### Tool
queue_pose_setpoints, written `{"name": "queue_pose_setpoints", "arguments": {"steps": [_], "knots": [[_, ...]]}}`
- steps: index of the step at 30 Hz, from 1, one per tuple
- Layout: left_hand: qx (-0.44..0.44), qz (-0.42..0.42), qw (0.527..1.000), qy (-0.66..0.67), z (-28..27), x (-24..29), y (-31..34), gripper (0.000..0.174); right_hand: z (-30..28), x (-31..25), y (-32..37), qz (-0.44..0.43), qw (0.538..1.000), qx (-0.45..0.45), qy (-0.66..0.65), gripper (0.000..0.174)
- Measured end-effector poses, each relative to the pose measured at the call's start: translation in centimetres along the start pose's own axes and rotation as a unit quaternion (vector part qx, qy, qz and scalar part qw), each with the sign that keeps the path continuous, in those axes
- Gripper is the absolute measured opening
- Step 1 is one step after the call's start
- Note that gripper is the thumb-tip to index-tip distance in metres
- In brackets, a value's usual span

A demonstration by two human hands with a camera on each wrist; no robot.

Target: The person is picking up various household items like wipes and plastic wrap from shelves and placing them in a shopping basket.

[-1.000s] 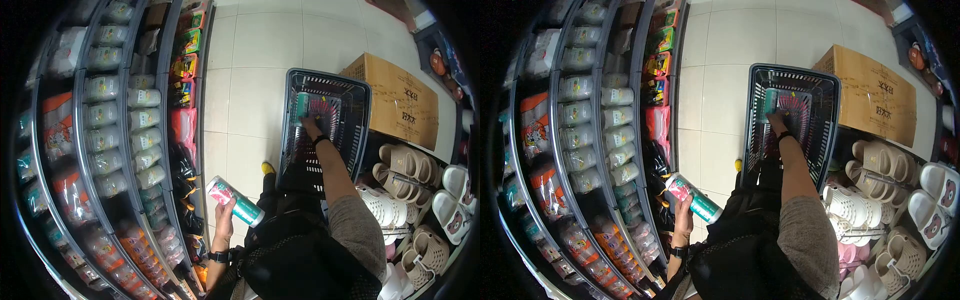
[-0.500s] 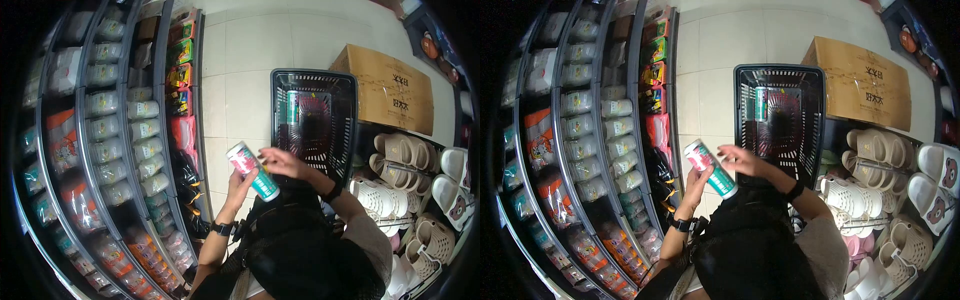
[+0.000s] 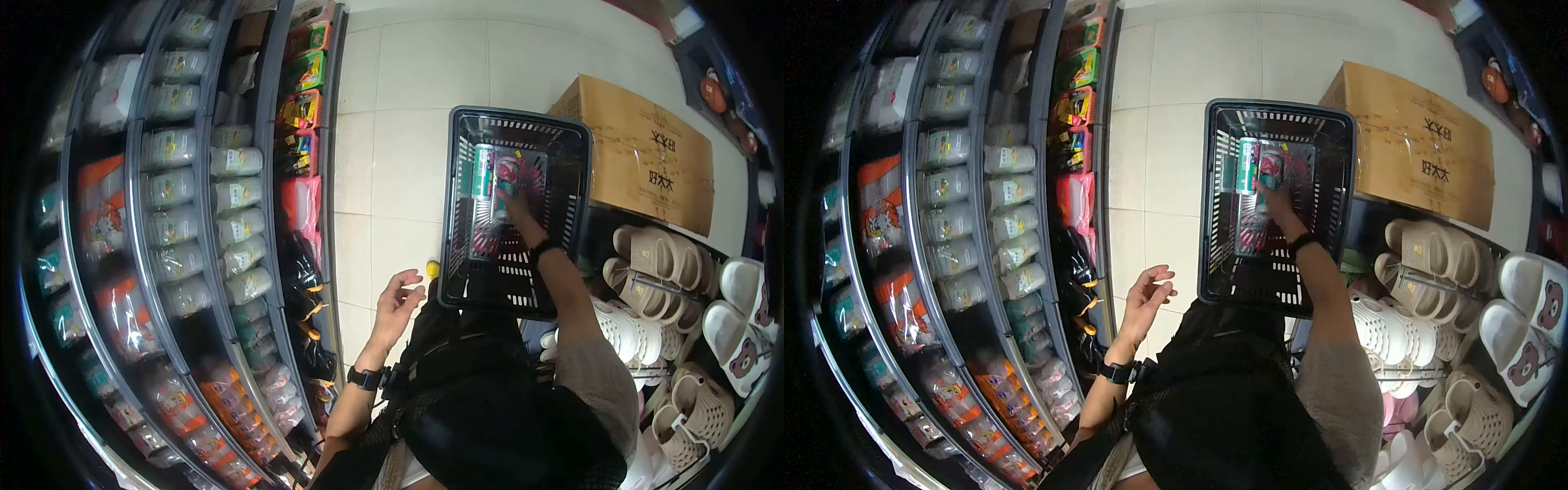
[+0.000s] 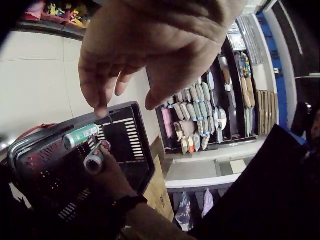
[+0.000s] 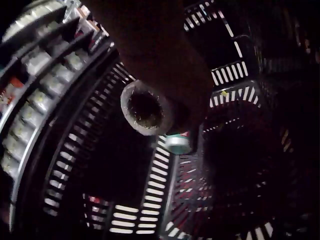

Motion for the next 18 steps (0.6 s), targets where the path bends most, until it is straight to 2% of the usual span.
{"name": "queue_pose_setpoints", "arguments": {"steps": [1, 2, 4, 5, 7, 8, 10, 14, 16, 17, 18], "knots": [[0.010, -0.005, 1.000, 0.008, -0.2, -0.6, 0.5, 0.040, -0.2, -0.4, -0.9, -0.006, 0.998, 0.035, 0.043, 0.048], [0.020, -0.009, 1.000, 0.019, -0.3, -0.9, 1.0, 0.039, -0.6, 0.5, -2.6, -0.006, 0.999, 0.029, 0.046, 0.048], [0.036, -0.017, 0.999, 0.030, -0.5, -1.9, 2.2, 0.039, -1.2, 3.3, -5.7, -0.036, 0.988, 0.125, 0.078, 0.047], [0.046, -0.025, 0.998, 0.039, -0.7, -2.4, 2.9, 0.038, -1.9, 5.9, -7.7, -0.036, 0.989, 0.119, 0.081, 0.047], [0.065, -0.021, 0.996, 0.056, -0.8, -3.3, 4.3, 0.037, -3.2, 9.9, -11.0, -0.145, 0.955, 0.061, 0.250, 0.047], [0.070, -0.021, 0.995, 0.065, -1.1, -3.9, 5.0, 0.037, -3.4, 10.3, -10.8, -0.147, 0.955, 0.053, 0.253, 0.047], [0.082, -0.015, 0.994, 0.077, -1.7, -4.9, 6.4, 0.036, -3.3, 11.5, -9.7, -0.060, 0.939, 0.087, 0.328, 0.045], [0.108, 0.008, 0.990, 0.093, -2.9, -6.7, 10.1, 0.035, -1.1, 8.5, -2.7, -0.091, 0.916, 0.055, 0.386, 0.034], [0.121, 0.022, 0.987, 0.101, -3.6, -7.8, 12.6, 0.034, 0.4, 7.9, -0.1, -0.061, 0.885, 0.100, 0.450, 0.026], [0.127, 0.023, 0.986, 0.103, -3.8, -8.6, 13.9, 0.033, 0.8, 8.3, 0.7, -0.077, 0.883, 0.093, 0.453, 0.026], [0.133, 0.024, 0.985, 0.105, -4.1, -9.5, 15.4, 0.033, 0.9, 8.6, 1.8, -0.123, 0.903, 0.073, 0.406, 0.023]]}}
Point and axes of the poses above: each hand's wrist, its own y-axis away from the middle knuckle, its own z-axis out of the palm, x = y × z, the point moved 1 cm from there along -y, towards the middle knuckle, and after that the axes turned 8 degrees about -x, right-handed, at the moved point
